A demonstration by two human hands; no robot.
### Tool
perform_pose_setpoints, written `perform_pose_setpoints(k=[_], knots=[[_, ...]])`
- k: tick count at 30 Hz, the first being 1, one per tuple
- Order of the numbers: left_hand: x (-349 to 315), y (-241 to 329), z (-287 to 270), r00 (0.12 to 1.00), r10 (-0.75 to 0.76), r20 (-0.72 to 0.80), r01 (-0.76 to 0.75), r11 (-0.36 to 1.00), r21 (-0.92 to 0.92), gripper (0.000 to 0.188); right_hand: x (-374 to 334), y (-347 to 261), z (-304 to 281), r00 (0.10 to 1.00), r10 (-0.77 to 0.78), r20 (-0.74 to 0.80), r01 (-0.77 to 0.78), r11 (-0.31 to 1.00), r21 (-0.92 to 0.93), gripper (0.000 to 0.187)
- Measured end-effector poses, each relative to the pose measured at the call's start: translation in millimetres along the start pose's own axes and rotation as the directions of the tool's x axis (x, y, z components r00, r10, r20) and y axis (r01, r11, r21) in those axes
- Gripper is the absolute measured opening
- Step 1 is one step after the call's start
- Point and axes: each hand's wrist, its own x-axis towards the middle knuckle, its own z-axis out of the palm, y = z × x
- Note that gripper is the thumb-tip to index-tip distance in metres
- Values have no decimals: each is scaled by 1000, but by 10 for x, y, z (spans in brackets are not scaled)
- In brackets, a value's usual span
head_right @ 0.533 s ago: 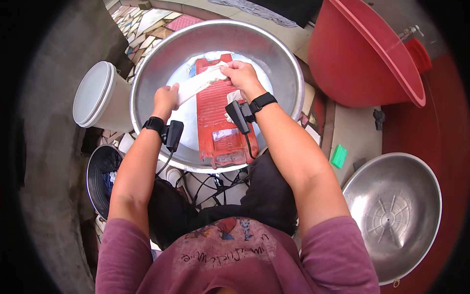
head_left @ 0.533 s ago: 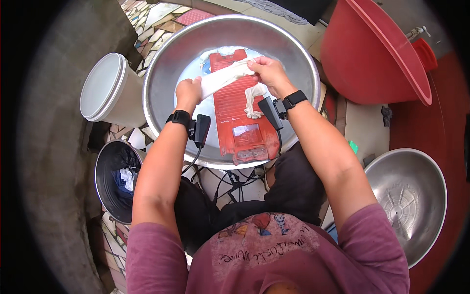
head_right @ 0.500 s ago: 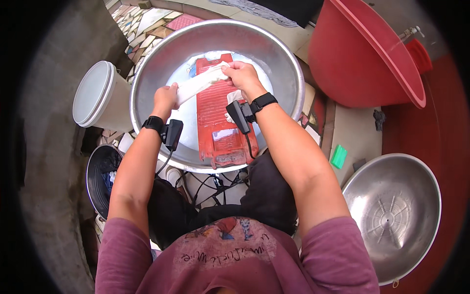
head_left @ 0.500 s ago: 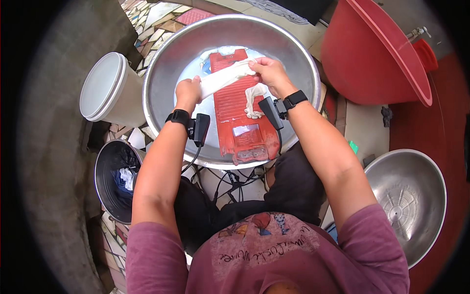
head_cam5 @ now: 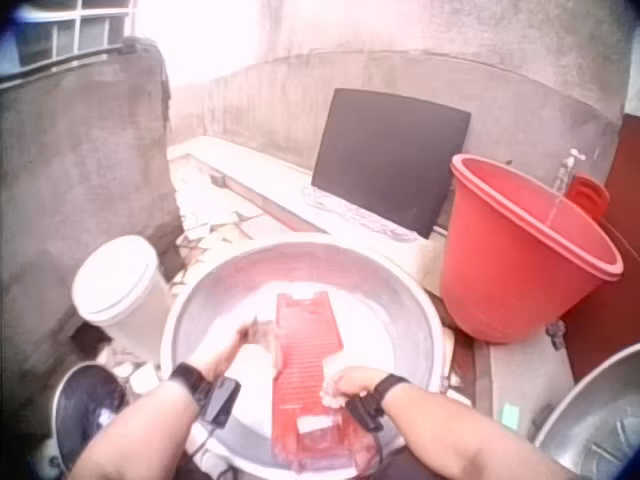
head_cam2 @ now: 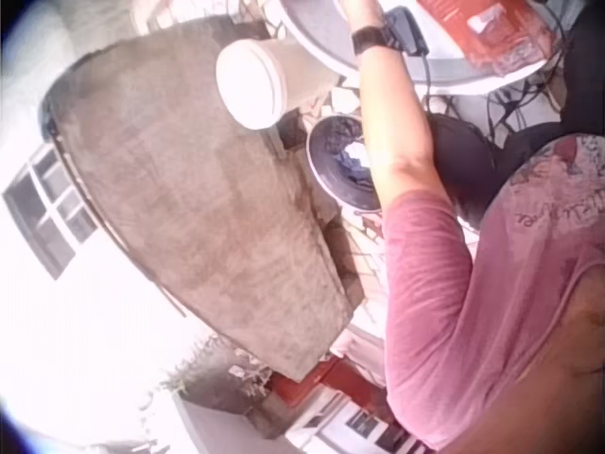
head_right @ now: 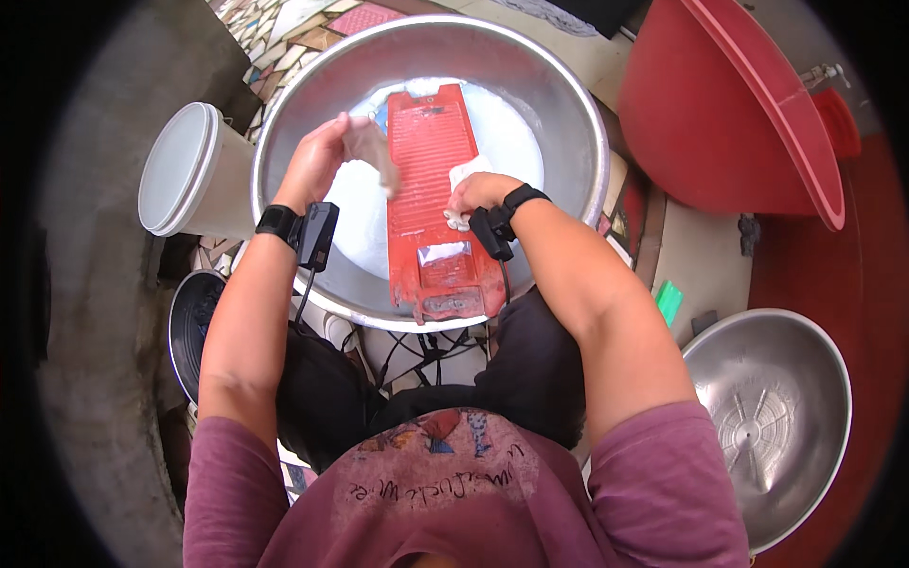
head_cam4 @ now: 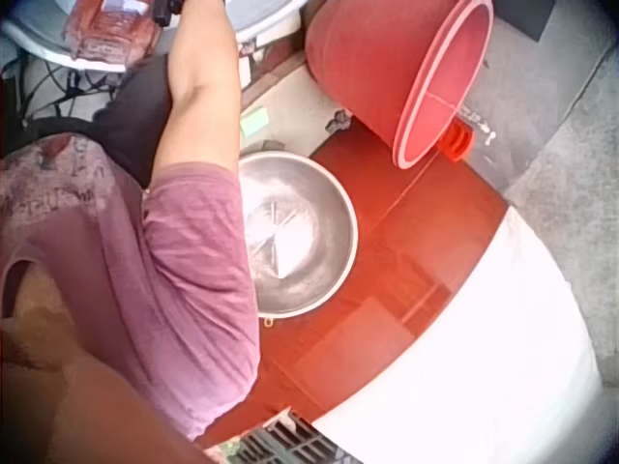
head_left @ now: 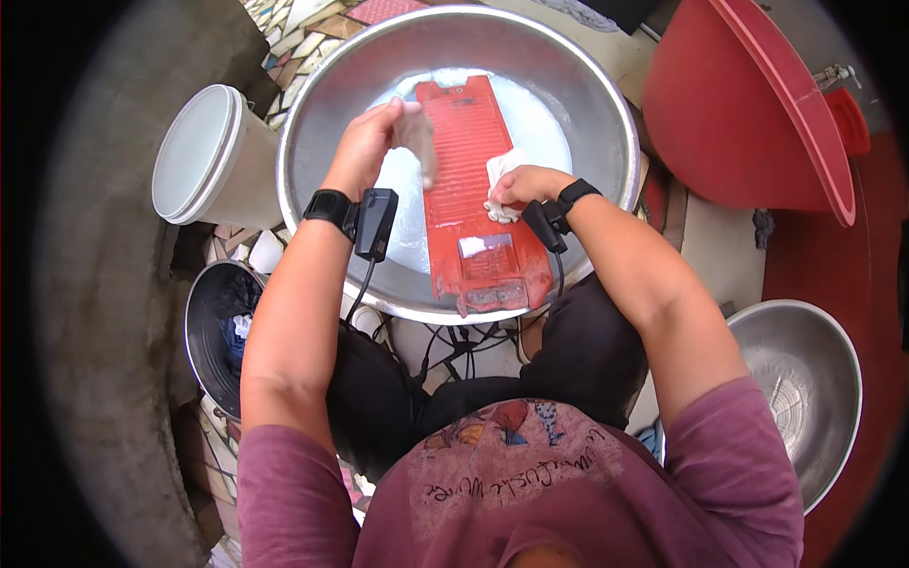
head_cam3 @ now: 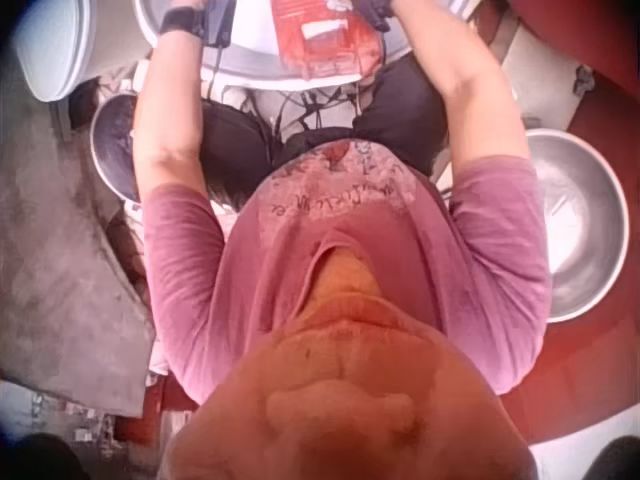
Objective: The person scrubs black and white clothes against a red washboard inside a large metal basin filled with soapy water, using a green bar of soap to treat specific areas.
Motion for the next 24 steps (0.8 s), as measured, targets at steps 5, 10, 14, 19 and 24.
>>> perform_pose_setpoints(k=[5,10,14,19,24], knots=[[79,-81,87,991,115,-71,-40,751,660,31,-130,-167,168,983,-77,169,181,602,-778,15],[185,-245,290,948,277,159,-293,557,777,29,-252,-240,-102,996,-13,-90,-3,984,-176,22],[-57,-799,367,883,-252,397,-336,253,907,30,-491,-516,-301,926,-74,-370,162,963,215,16],[-236,-607,647,916,-297,269,-292,-35,956,35,-832,-795,-330,805,-290,-517,455,862,225,23],[-299,-179,773,989,-116,88,-92,-29,995,39,-1032,-952,-222,764,-424,-487,580,783,227,25]])
